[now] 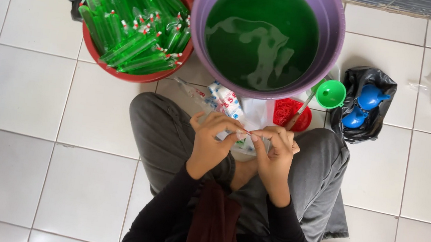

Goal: Filling small plastic bags with green liquid using a funnel and ladle, then tying them with rubber bands.

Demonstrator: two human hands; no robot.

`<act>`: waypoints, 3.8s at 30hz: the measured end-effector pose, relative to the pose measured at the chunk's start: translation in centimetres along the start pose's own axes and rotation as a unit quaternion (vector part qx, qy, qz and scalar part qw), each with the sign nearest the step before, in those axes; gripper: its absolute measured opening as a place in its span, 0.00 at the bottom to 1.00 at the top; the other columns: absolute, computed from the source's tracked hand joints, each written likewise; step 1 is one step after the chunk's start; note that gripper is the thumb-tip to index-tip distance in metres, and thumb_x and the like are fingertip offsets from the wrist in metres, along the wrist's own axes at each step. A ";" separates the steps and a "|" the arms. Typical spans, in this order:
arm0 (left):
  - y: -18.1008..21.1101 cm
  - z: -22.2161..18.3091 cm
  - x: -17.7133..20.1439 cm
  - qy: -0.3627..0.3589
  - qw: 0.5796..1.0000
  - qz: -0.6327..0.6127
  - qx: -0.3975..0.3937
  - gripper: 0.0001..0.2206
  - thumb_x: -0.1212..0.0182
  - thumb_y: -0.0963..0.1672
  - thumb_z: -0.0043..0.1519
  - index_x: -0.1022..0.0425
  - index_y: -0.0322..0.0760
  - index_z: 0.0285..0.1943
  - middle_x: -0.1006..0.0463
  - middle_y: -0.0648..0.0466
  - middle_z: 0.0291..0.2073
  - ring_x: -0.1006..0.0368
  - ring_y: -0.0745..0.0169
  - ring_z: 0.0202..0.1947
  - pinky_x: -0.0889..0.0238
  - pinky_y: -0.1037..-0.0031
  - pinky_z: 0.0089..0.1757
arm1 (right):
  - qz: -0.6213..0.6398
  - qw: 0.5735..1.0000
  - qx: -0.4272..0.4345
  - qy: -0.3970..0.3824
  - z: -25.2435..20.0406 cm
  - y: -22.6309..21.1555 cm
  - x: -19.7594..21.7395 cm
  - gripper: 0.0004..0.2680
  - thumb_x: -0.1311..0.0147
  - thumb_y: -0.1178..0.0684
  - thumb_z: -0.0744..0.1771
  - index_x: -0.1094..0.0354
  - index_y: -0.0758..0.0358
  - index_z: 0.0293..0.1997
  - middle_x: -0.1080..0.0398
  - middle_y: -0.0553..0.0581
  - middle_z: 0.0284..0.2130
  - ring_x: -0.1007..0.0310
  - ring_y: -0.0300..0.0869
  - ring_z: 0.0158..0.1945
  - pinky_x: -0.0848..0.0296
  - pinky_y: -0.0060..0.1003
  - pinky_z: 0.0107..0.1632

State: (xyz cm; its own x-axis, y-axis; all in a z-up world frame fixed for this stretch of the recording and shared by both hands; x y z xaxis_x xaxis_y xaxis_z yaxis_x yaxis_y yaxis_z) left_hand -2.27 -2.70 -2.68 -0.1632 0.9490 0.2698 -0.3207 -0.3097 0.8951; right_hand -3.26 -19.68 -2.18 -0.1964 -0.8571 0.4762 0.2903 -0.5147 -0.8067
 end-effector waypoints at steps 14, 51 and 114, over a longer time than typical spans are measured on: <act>0.1 3.0 0.0 -0.111 0.976 -0.185 0.033 0.07 0.26 0.43 0.56 0.20 0.37 0.29 0.38 0.63 0.19 0.45 0.73 0.28 0.51 0.77 0.40 | 0.685 0.662 -0.303 0.018 1.6 6.0 2.5 0.01 0.47 0.62 0.64 0.34 0.65 0.32 0.38 0.49 0.23 0.40 0.37 0.28 0.37 0.31 0.42; 8.7 10.3 -3.1 -0.155 0.970 -0.015 -0.186 0.10 0.31 0.52 0.58 0.24 0.51 0.32 0.40 0.71 0.18 0.38 0.78 0.23 0.59 0.73 0.40 | 0.340 0.895 0.168 0.233 2.3 -4.0 11.4 0.19 0.57 0.46 0.72 0.46 0.62 0.20 0.49 0.55 0.10 0.51 0.42 0.18 0.41 0.37 0.30; -5.6 1.0 -2.0 0.054 0.990 0.020 0.125 0.06 0.23 0.49 0.51 0.15 0.52 0.32 0.32 0.57 0.30 0.35 0.56 0.38 0.40 0.66 0.47 | 0.355 0.925 -0.125 -0.058 -5.0 10.0 -11.6 0.17 0.59 0.64 0.70 0.43 0.63 0.69 0.29 0.56 0.34 0.40 0.33 0.25 0.38 0.27 0.30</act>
State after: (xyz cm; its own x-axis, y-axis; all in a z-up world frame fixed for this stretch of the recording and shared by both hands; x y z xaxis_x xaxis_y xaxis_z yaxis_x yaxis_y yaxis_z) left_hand 0.77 -2.85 -7.94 -0.2752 0.9200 0.2790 -0.0727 -0.3093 0.9482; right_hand -2.75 -14.73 -17.53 0.0670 -0.9812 -0.1810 0.0799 0.1861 -0.9793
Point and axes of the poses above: each hand's wrist, its own z-axis towards the middle knuckle, its own x-axis out of the back of the hand, y = z × x, the point moved 5 cm from there along z, towards the middle knuckle
